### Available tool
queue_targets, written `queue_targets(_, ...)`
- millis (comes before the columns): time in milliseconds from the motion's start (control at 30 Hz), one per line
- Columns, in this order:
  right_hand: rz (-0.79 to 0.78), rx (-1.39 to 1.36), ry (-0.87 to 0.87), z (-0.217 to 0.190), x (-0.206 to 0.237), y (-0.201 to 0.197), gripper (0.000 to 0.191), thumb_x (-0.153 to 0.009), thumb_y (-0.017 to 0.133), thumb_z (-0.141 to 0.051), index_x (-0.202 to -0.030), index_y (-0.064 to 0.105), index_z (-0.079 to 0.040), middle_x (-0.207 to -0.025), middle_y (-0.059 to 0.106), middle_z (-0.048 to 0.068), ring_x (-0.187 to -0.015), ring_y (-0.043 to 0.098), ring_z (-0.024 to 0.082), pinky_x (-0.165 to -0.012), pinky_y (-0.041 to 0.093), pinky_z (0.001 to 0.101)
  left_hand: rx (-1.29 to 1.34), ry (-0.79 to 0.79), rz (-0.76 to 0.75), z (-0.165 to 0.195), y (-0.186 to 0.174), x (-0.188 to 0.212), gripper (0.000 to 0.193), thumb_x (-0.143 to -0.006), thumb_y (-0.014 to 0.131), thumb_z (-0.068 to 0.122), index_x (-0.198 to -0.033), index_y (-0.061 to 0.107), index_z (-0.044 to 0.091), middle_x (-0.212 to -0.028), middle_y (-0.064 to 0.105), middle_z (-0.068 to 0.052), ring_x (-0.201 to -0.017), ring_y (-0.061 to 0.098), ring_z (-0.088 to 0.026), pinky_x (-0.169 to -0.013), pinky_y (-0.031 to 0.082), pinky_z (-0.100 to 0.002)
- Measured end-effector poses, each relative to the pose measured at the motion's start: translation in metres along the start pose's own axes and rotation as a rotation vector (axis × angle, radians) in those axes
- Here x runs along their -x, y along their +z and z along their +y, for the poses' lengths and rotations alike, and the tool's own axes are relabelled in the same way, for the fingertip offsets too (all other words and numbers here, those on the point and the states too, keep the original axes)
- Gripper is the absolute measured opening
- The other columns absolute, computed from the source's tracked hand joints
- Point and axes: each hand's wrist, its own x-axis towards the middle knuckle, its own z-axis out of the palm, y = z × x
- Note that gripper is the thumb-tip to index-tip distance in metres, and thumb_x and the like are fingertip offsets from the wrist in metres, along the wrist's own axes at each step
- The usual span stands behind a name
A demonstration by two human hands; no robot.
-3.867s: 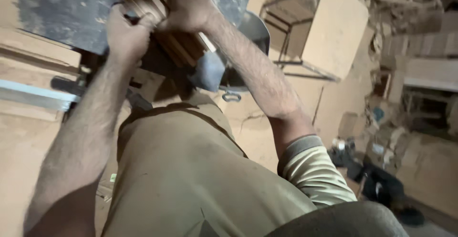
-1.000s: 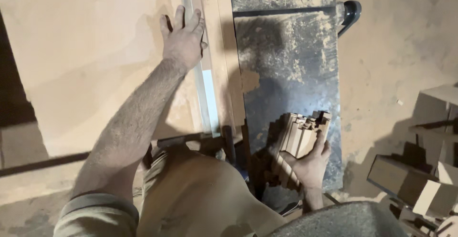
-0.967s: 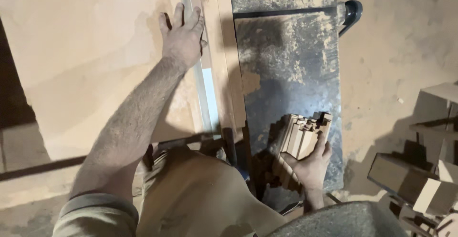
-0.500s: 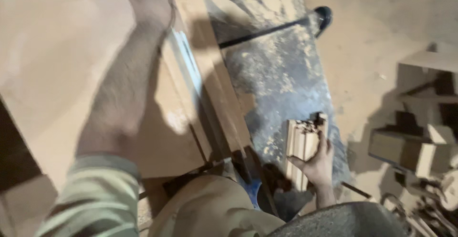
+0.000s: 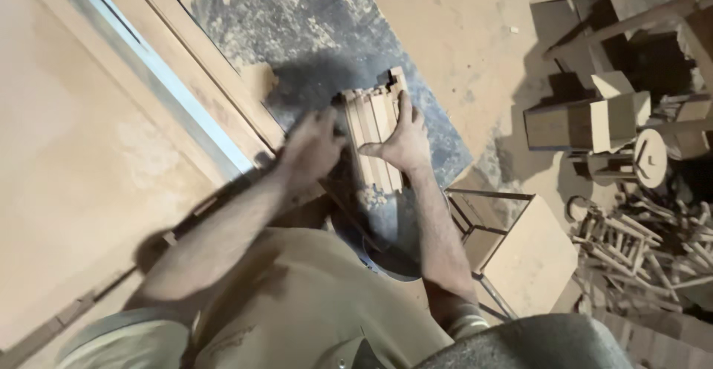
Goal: The person feeds small wooden sticks and slats one at a time along the fence of a jointer, pressing each piece against the machine to plane its edge, then adds it to a growing bundle on the side table. At the end the person gathers and squares up the finished bundle of pieces.
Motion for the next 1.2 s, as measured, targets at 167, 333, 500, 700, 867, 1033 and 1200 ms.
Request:
queue_targets(167,-0.053,-0.051,-0.029,0.024,0.002,-0.003,0.154,-0.045,0.101,-0.051,-0.163,0.009,-0.016,-0.156,0.029,0.03,-0.14,0.038,0.052,-0.11,0.041,0.0566,-0.381,0.026,0.028,0.007,0.074,0.011,0.084,-0.093,0.073,0.036,-0.155,0.031,-0.004,-0.13,0.059,-0.034,-0.118,0.062,-0.043,-0.103,0.051,-0.049)
queue_targets(333,-0.01,-0.141,-0.191,0.05,-0.012,0.007,0.147,-0.055,0.099,-0.059,-0.164,0.013,-0.011,-0.145,0.04,0.03,-0.131,0.049,0.052,-0.106,0.047,0.056,-0.599,0.234,0.263,-0.003,0.099,0.007,0.111,-0.077,0.083,0.033,-0.154,0.015,-0.006,-0.144,0.037,-0.046,-0.11,0.058,-0.055,-0.084,0.054,-0.05)
queue_targets(500,0.027,-0.19,-0.282,0.053,0.001,0.007,0.145,-0.052,0.096,-0.063,-0.159,0.018,-0.004,-0.129,0.045,0.034,-0.111,0.059,0.05,-0.088,0.058,0.0507,-0.325,0.098,0.123,-0.019,0.115,0.004,0.087,-0.075,0.064,0.005,-0.156,0.033,0.001,-0.126,0.062,-0.026,-0.104,0.068,-0.034,-0.091,0.058,-0.038)
queue_targets(700,0.117,0.13,-0.246,0.03,0.022,0.0,0.147,-0.049,0.091,-0.074,-0.162,0.024,-0.009,-0.128,0.052,0.027,-0.109,0.065,0.045,-0.093,0.058,0.0516,0.116,0.354,0.375,-0.035,0.118,0.014,0.064,-0.082,0.055,-0.006,-0.145,0.053,-0.001,-0.125,0.071,-0.024,-0.112,0.072,-0.031,-0.093,0.062,-0.034)
queue_targets(867,0.053,0.006,-0.166,0.017,0.02,-0.006,0.141,-0.053,0.094,-0.056,-0.162,0.019,-0.01,-0.136,0.047,0.028,-0.119,0.058,0.05,-0.098,0.054,0.0543,-0.173,0.257,0.368,-0.025,0.119,0.007,0.084,-0.07,0.065,-0.008,-0.149,0.037,-0.006,-0.116,0.06,-0.035,-0.102,0.065,-0.043,-0.079,0.059,-0.043)
queue_targets(1033,-0.085,-0.001,-0.03,0.011,0.014,-0.011,0.15,-0.046,0.099,-0.056,-0.161,0.012,-0.013,-0.145,0.039,0.026,-0.128,0.051,0.047,-0.101,0.051,0.0516,-0.051,0.327,0.227,-0.034,0.103,-0.001,0.079,-0.075,0.058,-0.007,-0.153,0.046,0.002,-0.118,0.074,-0.023,-0.116,0.073,-0.036,-0.095,0.061,-0.044)
queue_targets(1200,-0.065,0.049,-0.034,0.005,0.01,-0.006,0.149,-0.049,0.099,-0.057,-0.163,0.013,-0.014,-0.146,0.041,0.026,-0.13,0.052,0.047,-0.104,0.049,0.0523,-0.012,0.285,0.385,-0.01,0.081,0.029,0.084,-0.074,0.07,-0.006,-0.151,0.036,-0.002,-0.14,0.055,-0.028,-0.127,0.056,-0.044,-0.104,0.047,-0.046)
